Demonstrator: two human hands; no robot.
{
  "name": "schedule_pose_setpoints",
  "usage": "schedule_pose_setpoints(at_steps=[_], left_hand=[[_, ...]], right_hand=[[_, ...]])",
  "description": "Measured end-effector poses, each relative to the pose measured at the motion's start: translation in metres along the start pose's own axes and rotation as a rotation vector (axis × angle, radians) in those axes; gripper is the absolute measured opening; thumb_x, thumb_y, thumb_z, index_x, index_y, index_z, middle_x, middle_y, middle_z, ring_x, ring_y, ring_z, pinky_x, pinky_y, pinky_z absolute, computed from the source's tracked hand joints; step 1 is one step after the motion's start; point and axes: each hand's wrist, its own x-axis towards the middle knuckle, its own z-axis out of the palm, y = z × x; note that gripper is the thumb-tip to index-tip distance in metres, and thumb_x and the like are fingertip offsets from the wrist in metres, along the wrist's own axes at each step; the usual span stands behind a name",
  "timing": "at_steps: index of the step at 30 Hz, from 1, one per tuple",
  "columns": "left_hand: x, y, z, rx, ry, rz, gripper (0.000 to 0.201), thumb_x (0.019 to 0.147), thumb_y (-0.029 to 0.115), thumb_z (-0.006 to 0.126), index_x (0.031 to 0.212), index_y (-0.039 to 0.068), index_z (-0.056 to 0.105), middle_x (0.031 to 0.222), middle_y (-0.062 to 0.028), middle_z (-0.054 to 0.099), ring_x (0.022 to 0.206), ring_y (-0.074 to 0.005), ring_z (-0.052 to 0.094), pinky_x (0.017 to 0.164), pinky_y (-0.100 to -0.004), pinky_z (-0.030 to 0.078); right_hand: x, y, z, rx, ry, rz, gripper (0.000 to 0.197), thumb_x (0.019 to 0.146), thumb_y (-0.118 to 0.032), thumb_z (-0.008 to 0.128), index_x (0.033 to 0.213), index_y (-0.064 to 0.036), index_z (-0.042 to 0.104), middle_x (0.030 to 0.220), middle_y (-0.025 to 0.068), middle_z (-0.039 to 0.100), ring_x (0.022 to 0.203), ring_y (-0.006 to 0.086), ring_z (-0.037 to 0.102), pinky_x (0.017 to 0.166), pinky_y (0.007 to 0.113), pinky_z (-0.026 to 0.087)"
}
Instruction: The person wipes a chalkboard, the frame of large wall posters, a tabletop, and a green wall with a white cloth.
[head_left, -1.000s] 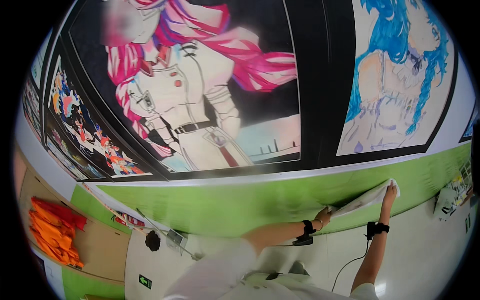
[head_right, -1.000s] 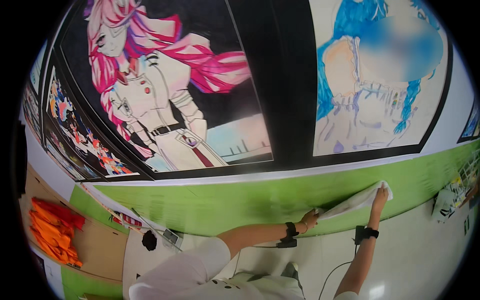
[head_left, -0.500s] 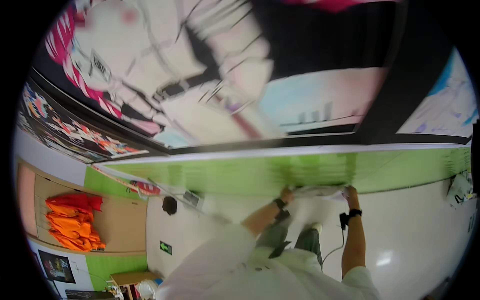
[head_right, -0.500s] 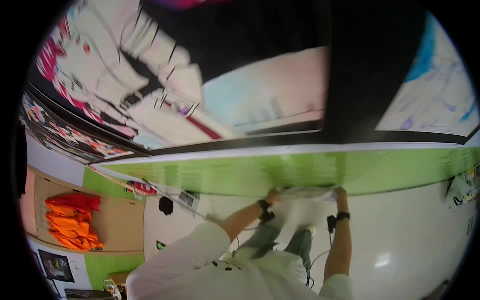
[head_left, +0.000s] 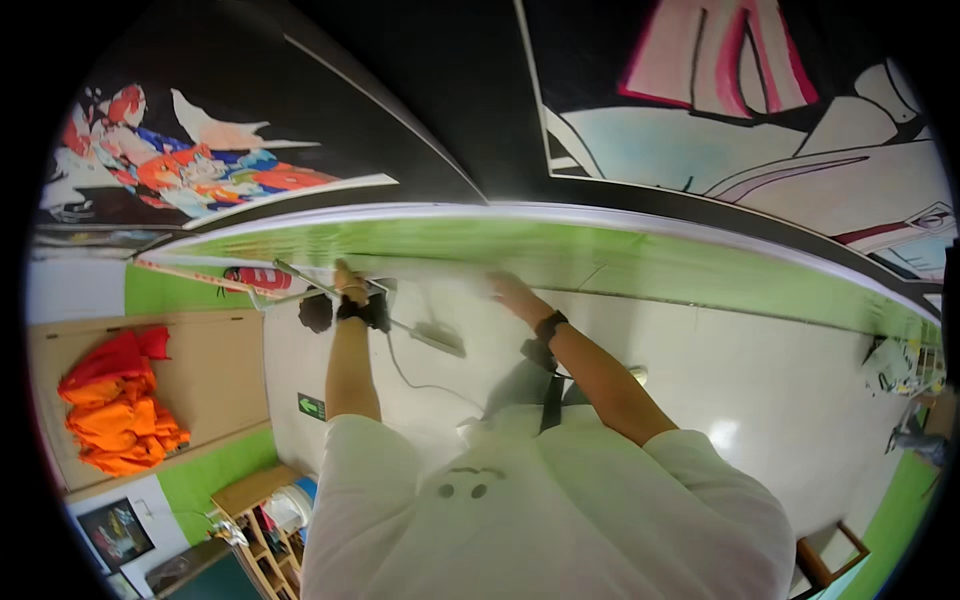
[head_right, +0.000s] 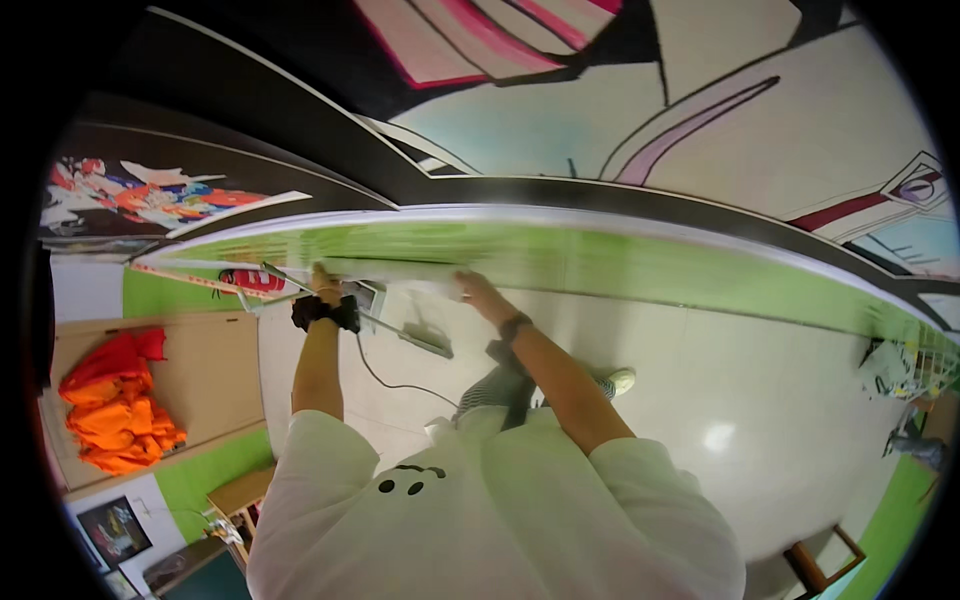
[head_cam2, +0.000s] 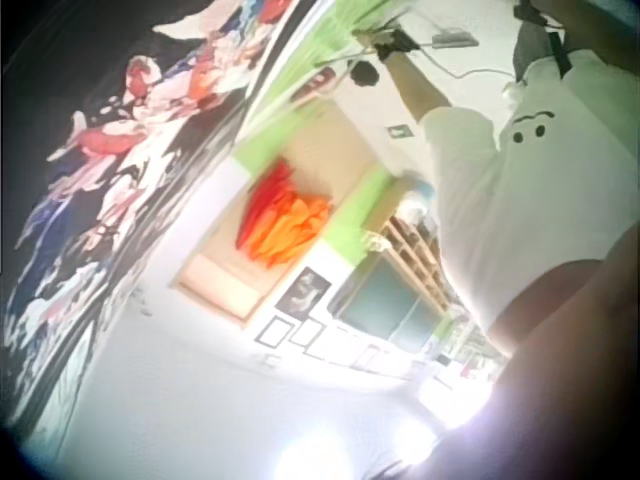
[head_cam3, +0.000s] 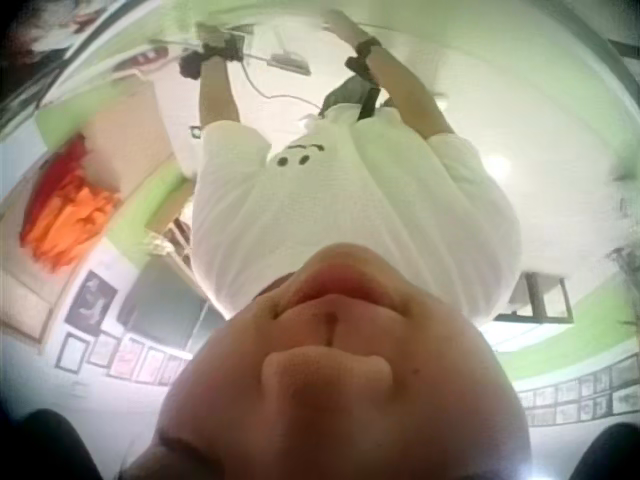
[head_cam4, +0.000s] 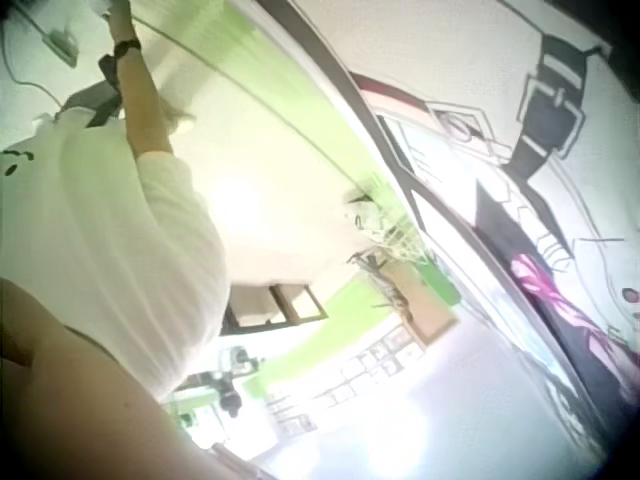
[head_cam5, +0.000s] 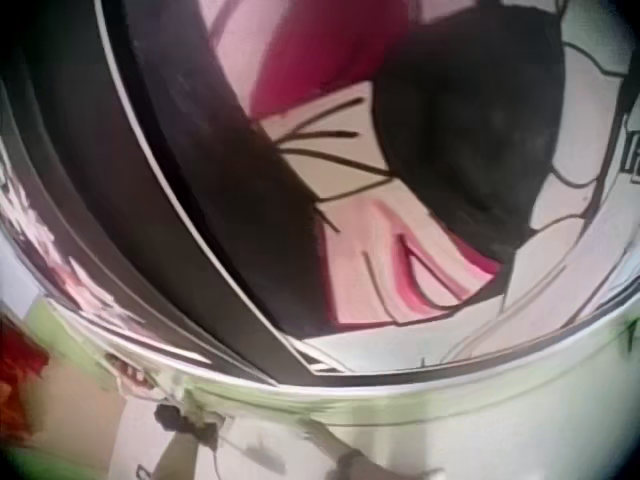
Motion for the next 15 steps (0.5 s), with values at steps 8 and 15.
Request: schedule_pose_setpoints(at_steps=[8,15], left_hand=[[0.014,0.005,-0.032,-0.067,0.044,0.066,0.028,0.086,0.029,0.036,0.066,0.015,0.048,0.055,-0.0018,0.05,0.038,-0.014,0.04,0.034,-0.0264,0.027],[-0.15,-0.241,0.07,0.691,-0.723,0.314,0.038,0.074,0.017,0.062,0.106,0.001,0.048,0.096,-0.0169,0.053,0.083,-0.0257,0.054,0.069,-0.0366,0.046]], right_hand=[[-0.007,-0.009,0.061,-0.786,0.013,-0.191,0.032,0.086,-0.008,0.049,0.118,-0.0061,0.048,0.108,0.012,0.056,0.098,0.0241,0.054,0.082,0.034,0.044],[-0.119,-0.021,-0.224,-1.528,0.742,-0.42,0.026,0.085,-0.006,0.051,0.109,0.002,0.056,0.106,0.0171,0.06,0.094,0.0251,0.058,0.084,0.032,0.046]])
